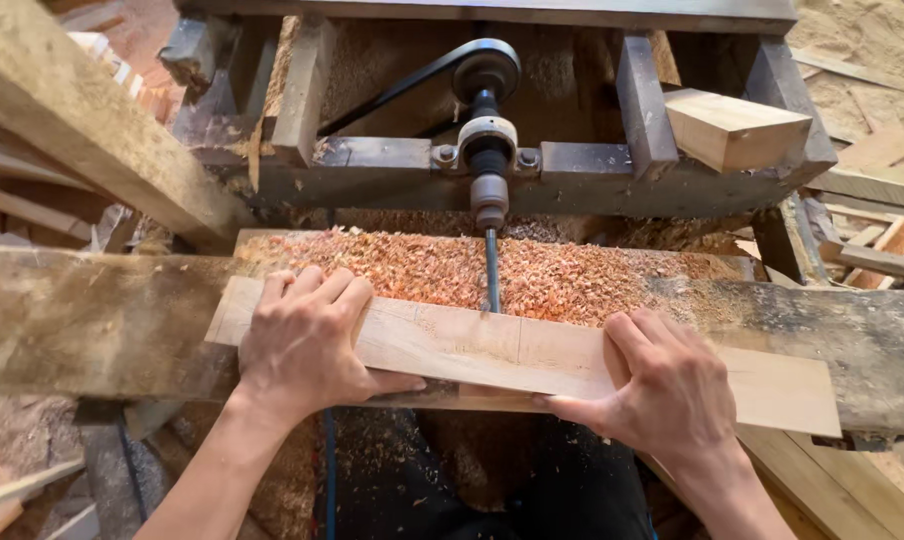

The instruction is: The person uses a foot-powered drill press to bore a series of overlapping holes along a marked line on a wooden plank, forming elongated slots. The person holds the plank with both hands and repeatedly repositions it to align the next hole with the previous one.

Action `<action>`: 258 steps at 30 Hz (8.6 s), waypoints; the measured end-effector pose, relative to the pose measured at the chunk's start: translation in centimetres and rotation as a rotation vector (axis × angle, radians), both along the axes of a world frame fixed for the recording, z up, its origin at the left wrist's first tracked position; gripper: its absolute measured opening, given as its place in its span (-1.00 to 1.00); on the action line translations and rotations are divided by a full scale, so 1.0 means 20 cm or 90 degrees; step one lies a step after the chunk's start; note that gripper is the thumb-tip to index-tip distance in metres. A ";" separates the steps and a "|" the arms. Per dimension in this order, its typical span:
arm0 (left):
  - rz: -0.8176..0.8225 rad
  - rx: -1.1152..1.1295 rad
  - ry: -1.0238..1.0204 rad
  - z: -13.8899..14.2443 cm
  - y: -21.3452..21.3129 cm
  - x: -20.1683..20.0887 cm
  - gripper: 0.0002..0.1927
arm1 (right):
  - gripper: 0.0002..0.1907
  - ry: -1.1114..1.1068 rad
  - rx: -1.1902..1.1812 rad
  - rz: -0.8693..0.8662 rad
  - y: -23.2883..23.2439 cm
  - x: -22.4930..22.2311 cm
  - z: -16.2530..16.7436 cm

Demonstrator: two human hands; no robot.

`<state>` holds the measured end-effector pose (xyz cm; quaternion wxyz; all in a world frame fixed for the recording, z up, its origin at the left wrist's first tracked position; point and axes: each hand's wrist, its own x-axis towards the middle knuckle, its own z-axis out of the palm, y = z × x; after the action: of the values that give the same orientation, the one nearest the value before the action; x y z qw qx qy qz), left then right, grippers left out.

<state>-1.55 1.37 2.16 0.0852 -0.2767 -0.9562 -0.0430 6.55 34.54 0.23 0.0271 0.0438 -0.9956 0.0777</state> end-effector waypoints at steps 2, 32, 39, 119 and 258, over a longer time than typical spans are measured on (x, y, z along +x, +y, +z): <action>-0.013 0.026 0.009 -0.02 -0.02 0.02 0.02 | -0.23 0.058 -0.028 0.043 0.01 0.03 -0.01; 0.050 0.040 0.021 -0.03 -0.08 0.18 -0.01 | -0.12 0.151 -0.062 0.135 0.00 0.02 -0.01; 0.070 -0.051 -0.075 0.00 -0.04 0.05 -0.02 | -0.16 0.071 -0.047 0.109 -0.01 -0.09 -0.01; -0.153 0.091 0.105 0.02 0.18 -0.02 0.01 | -0.25 0.138 -0.089 -0.007 0.15 0.22 0.00; 0.274 0.007 0.018 0.17 0.13 0.33 -0.07 | -0.20 0.105 -0.151 0.291 0.06 -0.30 0.11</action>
<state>5.10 4.02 5.51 0.1070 -0.0662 -0.9917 -0.0249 0.49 35.81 2.44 0.0947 0.2703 -0.9383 0.1938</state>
